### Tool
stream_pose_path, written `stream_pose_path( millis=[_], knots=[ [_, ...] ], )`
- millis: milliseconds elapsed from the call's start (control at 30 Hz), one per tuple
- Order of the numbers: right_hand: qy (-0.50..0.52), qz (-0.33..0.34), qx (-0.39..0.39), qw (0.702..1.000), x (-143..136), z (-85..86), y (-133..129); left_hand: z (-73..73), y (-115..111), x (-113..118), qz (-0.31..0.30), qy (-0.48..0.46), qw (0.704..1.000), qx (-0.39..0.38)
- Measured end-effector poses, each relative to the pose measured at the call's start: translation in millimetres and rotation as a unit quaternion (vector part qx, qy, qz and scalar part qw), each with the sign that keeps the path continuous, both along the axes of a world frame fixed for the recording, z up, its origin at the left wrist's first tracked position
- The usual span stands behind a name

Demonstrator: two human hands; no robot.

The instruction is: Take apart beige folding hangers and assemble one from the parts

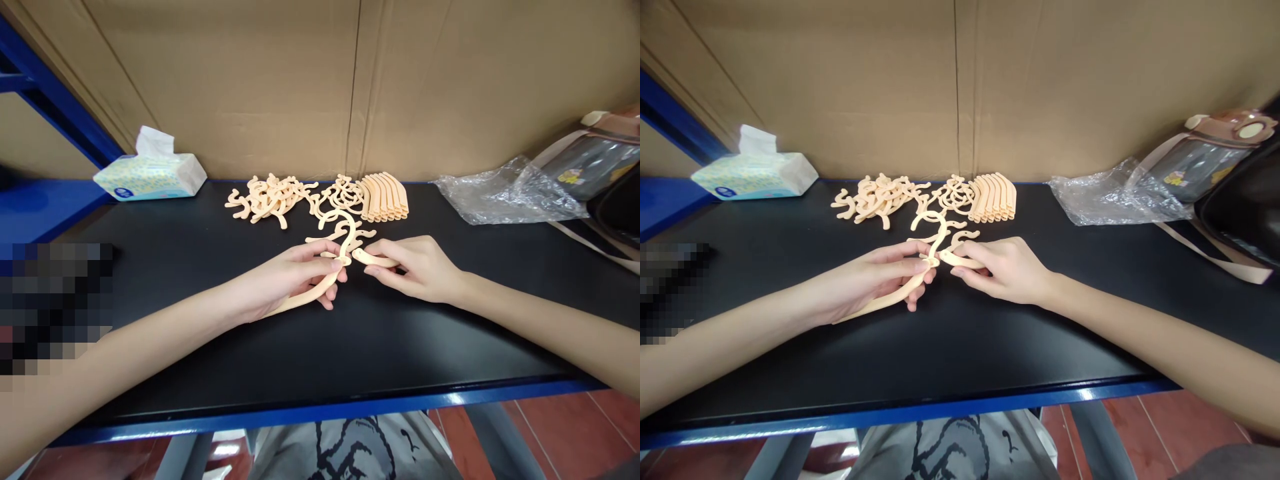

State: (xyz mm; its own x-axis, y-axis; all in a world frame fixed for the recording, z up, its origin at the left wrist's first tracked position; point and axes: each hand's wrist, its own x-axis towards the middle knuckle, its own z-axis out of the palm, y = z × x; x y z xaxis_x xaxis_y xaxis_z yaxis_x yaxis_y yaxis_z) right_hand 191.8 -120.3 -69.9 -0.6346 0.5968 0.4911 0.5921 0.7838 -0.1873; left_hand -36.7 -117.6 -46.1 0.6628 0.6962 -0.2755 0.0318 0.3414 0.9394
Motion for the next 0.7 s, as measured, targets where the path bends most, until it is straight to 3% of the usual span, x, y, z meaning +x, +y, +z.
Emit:
stream_pose_path(
  millis=[167, 533, 700],
  knots=[
    [-0.050, 0.019, -0.023, 0.998, -0.6, -0.1, 0.7, -0.6, -0.6, -0.4, 0.002, 0.004, 1.000, 0.004],
    [-0.099, 0.032, 0.108, 0.989, -0.5, 0.1, 1.8, -1.7, -0.3, -2.0, 0.020, 0.041, 0.999, 0.003],
    [-0.120, 0.035, 0.168, 0.978, -1.7, 0.4, -0.3, -0.5, -0.2, -2.2, -0.011, 0.048, 0.999, 0.012]
  ],
)
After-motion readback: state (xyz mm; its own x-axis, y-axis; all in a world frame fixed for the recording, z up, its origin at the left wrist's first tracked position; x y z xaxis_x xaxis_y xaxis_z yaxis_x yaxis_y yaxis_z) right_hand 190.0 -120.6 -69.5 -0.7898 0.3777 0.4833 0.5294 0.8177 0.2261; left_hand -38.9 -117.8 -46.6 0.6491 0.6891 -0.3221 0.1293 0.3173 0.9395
